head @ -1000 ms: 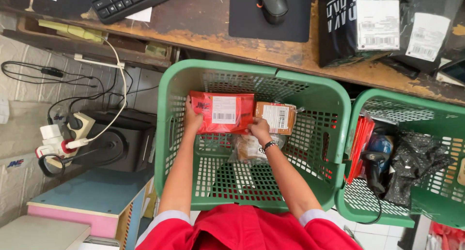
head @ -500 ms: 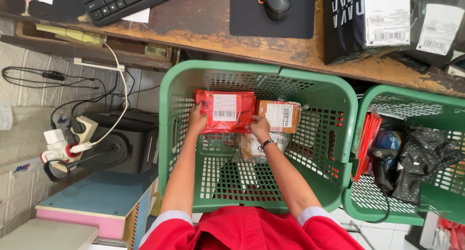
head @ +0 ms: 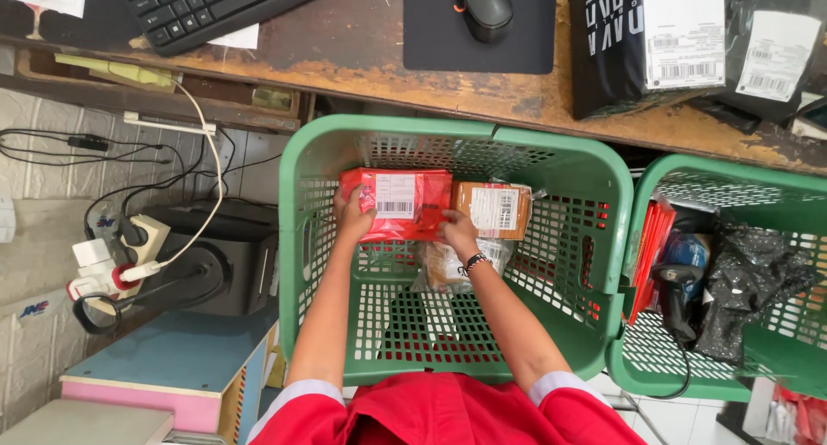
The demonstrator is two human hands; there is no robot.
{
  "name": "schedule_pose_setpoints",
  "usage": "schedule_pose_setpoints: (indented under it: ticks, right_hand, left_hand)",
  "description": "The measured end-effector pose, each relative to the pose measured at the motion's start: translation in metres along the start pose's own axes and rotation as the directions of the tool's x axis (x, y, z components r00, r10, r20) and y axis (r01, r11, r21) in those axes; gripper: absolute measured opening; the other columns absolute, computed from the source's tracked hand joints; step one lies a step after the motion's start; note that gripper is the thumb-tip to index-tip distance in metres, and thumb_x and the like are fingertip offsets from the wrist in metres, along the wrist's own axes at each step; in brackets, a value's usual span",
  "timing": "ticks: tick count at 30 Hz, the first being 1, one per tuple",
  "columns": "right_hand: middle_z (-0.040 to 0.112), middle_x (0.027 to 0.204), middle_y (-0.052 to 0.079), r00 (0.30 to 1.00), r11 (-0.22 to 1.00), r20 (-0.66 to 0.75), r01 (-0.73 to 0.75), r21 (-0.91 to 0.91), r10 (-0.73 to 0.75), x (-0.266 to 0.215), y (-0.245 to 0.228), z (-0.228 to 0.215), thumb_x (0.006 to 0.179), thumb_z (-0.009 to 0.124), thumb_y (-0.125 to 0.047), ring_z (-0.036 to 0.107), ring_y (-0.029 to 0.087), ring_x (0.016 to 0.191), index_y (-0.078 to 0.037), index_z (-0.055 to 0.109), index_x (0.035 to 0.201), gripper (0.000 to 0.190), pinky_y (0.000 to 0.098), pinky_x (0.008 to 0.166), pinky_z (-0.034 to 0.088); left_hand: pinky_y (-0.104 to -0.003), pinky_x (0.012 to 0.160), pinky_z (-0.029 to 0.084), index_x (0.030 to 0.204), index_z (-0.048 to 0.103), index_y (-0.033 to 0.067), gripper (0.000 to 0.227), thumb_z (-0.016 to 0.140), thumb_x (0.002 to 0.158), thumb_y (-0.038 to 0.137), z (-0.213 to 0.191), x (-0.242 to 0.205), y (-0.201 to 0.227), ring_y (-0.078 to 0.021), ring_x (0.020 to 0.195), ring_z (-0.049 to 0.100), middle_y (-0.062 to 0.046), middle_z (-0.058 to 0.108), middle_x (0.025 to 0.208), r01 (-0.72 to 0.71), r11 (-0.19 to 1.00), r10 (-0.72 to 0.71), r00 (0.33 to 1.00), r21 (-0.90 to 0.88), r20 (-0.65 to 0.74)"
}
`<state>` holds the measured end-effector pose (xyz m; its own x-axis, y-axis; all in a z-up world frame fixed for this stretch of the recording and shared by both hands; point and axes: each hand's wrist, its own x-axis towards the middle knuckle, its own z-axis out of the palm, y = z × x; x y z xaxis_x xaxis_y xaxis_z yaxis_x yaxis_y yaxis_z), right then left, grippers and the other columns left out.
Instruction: The person repeatedly picks red and brown packages from a green basket, scans their barcodes with a handheld scanner, and places them back into the basket. The process is repeated for multiple packages throughout the clip.
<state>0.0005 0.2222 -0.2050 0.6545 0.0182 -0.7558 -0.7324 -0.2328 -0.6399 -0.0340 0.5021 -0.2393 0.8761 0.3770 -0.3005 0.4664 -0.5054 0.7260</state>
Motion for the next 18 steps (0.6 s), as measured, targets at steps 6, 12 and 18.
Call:
schedule_pose_setpoints:
  ticks: [6,12,18]
  right_hand:
    - [0.07,0.115,0.013,0.999,0.999,0.023,0.023,-0.037,-0.022,-0.011,-0.01,-0.004,0.092,0.059,-0.006,0.075,0.023,0.088,-0.001,0.058,0.136,0.044,0.0333,0.072,0.062]
    - [0.072,0.112,0.011,0.998,1.0,0.067,0.017,-0.007,-0.016,-0.035,-0.028,-0.011,0.095,0.059,-0.01,0.074,0.02,0.088,-0.004,0.061,0.135,0.041,0.0301,0.071,0.059]
    - [0.071,0.109,0.006,0.992,0.999,0.123,-0.002,0.038,-0.003,-0.072,-0.048,-0.033,0.094,0.059,-0.013,0.072,0.016,0.09,-0.009,0.062,0.136,0.042,0.0282,0.071,0.053]
  left_hand:
    - [-0.052,0.12,0.025,0.146,0.054,0.021,0.077,0.084,0.074,0.018,0.01,-0.007,0.006,-0.048,0.148,0.023,-0.029,0.019,0.162,-0.047,0.998,0.046,0.999,-0.047,-0.018]
    - [-0.049,0.119,0.029,0.144,0.055,0.0182,0.072,0.082,0.078,0.018,0.024,-0.014,0.016,-0.0459,0.146,0.031,-0.029,0.03,0.158,-0.058,0.993,0.059,0.998,-0.099,0.014]
    - [-0.043,0.112,0.044,0.143,0.055,0.011,0.06,0.073,0.086,0.01,0.034,-0.027,0.032,-0.0374,0.133,0.056,-0.022,0.059,0.141,-0.065,0.949,0.096,0.992,-0.309,0.087]
